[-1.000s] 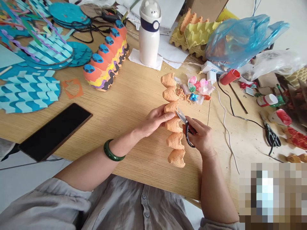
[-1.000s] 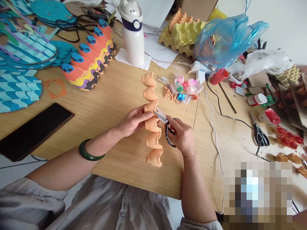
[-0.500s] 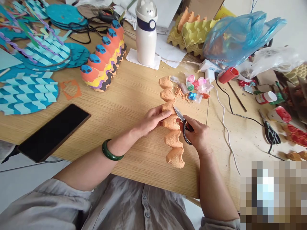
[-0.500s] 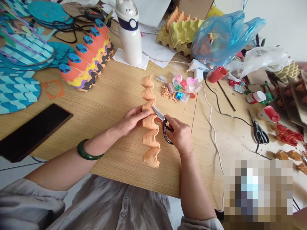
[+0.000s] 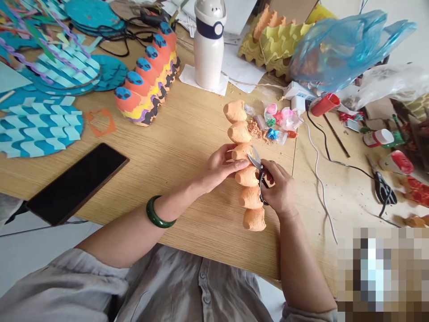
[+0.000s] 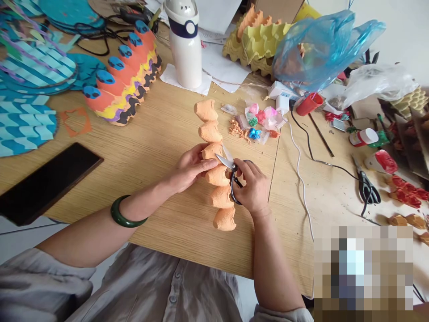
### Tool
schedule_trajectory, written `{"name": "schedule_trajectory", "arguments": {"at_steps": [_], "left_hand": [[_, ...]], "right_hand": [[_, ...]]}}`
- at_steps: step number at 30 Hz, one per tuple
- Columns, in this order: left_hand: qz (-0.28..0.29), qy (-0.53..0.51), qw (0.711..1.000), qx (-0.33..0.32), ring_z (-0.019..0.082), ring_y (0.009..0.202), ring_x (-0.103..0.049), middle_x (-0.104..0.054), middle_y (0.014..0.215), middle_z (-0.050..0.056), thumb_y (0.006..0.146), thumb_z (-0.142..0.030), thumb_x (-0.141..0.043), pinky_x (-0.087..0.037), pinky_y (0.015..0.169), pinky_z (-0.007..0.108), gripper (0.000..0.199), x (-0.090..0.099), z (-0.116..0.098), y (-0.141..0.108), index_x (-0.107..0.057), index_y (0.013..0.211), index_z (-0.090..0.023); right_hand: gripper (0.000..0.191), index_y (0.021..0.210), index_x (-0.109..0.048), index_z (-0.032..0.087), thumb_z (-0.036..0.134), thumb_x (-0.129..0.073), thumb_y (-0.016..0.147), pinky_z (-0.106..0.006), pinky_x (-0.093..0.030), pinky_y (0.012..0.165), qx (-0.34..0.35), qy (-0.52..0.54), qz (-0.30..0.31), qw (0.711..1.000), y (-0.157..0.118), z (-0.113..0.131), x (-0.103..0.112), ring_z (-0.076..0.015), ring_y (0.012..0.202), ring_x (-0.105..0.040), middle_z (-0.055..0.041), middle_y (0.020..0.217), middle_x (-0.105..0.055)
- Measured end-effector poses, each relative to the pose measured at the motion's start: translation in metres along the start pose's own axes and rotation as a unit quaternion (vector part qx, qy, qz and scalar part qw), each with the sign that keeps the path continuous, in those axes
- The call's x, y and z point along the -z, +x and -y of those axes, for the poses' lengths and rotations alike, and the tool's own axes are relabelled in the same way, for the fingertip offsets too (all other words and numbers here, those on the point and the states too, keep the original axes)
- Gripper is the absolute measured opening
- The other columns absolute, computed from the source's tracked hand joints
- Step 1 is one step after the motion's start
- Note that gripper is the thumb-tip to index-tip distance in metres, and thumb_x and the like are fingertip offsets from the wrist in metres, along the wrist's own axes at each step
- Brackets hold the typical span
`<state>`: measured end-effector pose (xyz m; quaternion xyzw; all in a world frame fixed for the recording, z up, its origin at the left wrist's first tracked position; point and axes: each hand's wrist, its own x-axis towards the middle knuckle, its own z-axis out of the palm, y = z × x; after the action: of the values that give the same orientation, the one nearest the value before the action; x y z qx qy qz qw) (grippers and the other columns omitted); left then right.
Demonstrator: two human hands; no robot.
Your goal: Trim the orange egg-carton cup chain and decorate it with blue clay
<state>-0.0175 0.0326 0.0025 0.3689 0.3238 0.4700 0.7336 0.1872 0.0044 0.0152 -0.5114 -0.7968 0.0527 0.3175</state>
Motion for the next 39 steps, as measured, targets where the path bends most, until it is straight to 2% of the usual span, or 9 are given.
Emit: {"name": "schedule_trajectory", "arguments": {"at_steps": [5, 13, 21, 25, 28, 31, 35, 39], "left_hand": [[-0.002, -0.011, 1.000, 0.024, 0.025, 0.111, -0.071, -0.073, 0.119, 0.009, 0.073, -0.039, -0.090, -0.060, 0.085, 0.031, 0.063, -0.002, -0.001, -0.001, -0.059, 0.124, -0.019], [-0.019, -0.009, 0.999, 0.034, 0.023, 0.111, -0.070, -0.072, 0.118, 0.007, 0.073, -0.041, -0.089, -0.059, 0.087, 0.030, 0.062, -0.004, -0.002, -0.001, -0.058, 0.123, -0.020], [-0.032, -0.007, 0.999, 0.034, 0.020, 0.103, -0.071, -0.073, 0.108, 0.004, 0.073, -0.041, -0.088, -0.058, 0.083, 0.028, 0.054, -0.001, 0.003, 0.003, -0.061, 0.114, -0.018], [-0.024, -0.008, 0.999, 0.044, 0.020, 0.101, -0.071, -0.073, 0.106, 0.005, 0.073, -0.041, -0.089, -0.059, 0.081, 0.028, 0.049, 0.000, 0.001, 0.003, -0.062, 0.107, -0.017], [-0.030, -0.010, 0.998, 0.047, 0.021, 0.101, -0.071, -0.073, 0.107, 0.005, 0.073, -0.041, -0.089, -0.060, 0.082, 0.031, 0.051, -0.001, -0.001, 0.003, -0.061, 0.108, -0.017], [-0.051, -0.004, 0.998, 0.039, 0.021, 0.100, -0.072, -0.073, 0.108, 0.005, 0.073, -0.036, -0.089, -0.061, 0.081, 0.033, 0.052, -0.002, -0.002, 0.002, -0.060, 0.112, -0.018], [-0.074, 0.008, 0.997, 0.026, 0.021, 0.098, -0.073, -0.073, 0.110, 0.004, 0.071, -0.030, -0.090, -0.062, 0.073, 0.030, 0.052, -0.003, -0.003, 0.001, -0.058, 0.112, -0.021], [-0.071, 0.032, 0.997, 0.000, 0.021, 0.096, -0.073, -0.074, 0.107, 0.005, 0.068, -0.032, -0.092, -0.062, 0.076, 0.032, 0.055, -0.002, -0.002, 0.001, -0.058, 0.109, -0.020]], "right_hand": [[0.024, 0.115, -0.072, 0.020, 0.029, -0.060, 0.097, -0.027, -0.042, 0.056, 0.013, -0.052, 0.000, 0.999, -0.002, -0.003, -0.001, -0.0133, 0.057, -0.053, -0.0015, 0.071, -0.065], [0.029, 0.116, -0.075, 0.018, 0.035, -0.059, 0.100, -0.026, -0.039, 0.056, 0.035, -0.097, 0.005, 0.995, -0.002, -0.004, 0.001, -0.0127, 0.057, -0.055, -0.0014, 0.067, -0.066], [0.023, 0.108, -0.078, 0.020, 0.031, -0.062, 0.097, -0.024, -0.037, 0.053, 0.017, -0.117, -0.012, 0.993, -0.004, 0.000, -0.004, -0.0107, 0.051, -0.053, 0.0001, 0.063, -0.069], [0.023, 0.103, -0.079, 0.022, 0.035, -0.061, 0.097, -0.024, -0.035, 0.052, -0.016, -0.110, -0.014, 0.994, -0.005, 0.003, -0.007, -0.0110, 0.050, -0.052, -0.0003, 0.060, -0.068], [0.025, 0.101, -0.080, 0.022, 0.040, -0.063, 0.095, -0.025, -0.036, 0.052, -0.067, -0.061, -0.012, 0.996, -0.006, 0.003, -0.010, -0.0113, 0.051, -0.052, -0.0007, 0.060, -0.066], [0.027, 0.105, -0.077, 0.022, 0.043, -0.068, 0.091, -0.025, -0.042, 0.056, -0.146, 0.049, -0.010, 0.988, -0.006, 0.000, -0.012, -0.0117, 0.055, -0.054, 0.0008, 0.066, -0.065], [0.033, 0.114, -0.072, 0.023, 0.042, -0.071, 0.087, -0.025, -0.045, 0.058, -0.222, 0.207, -0.010, 0.953, -0.002, 0.000, -0.008, -0.0116, 0.061, -0.054, 0.0025, 0.074, -0.064], [0.030, 0.104, -0.072, 0.022, 0.044, -0.075, 0.084, -0.025, -0.037, 0.050, -0.269, 0.287, -0.005, 0.919, 0.004, 0.006, 0.001, -0.0093, 0.053, -0.043, 0.0063, 0.063, -0.051]]}}
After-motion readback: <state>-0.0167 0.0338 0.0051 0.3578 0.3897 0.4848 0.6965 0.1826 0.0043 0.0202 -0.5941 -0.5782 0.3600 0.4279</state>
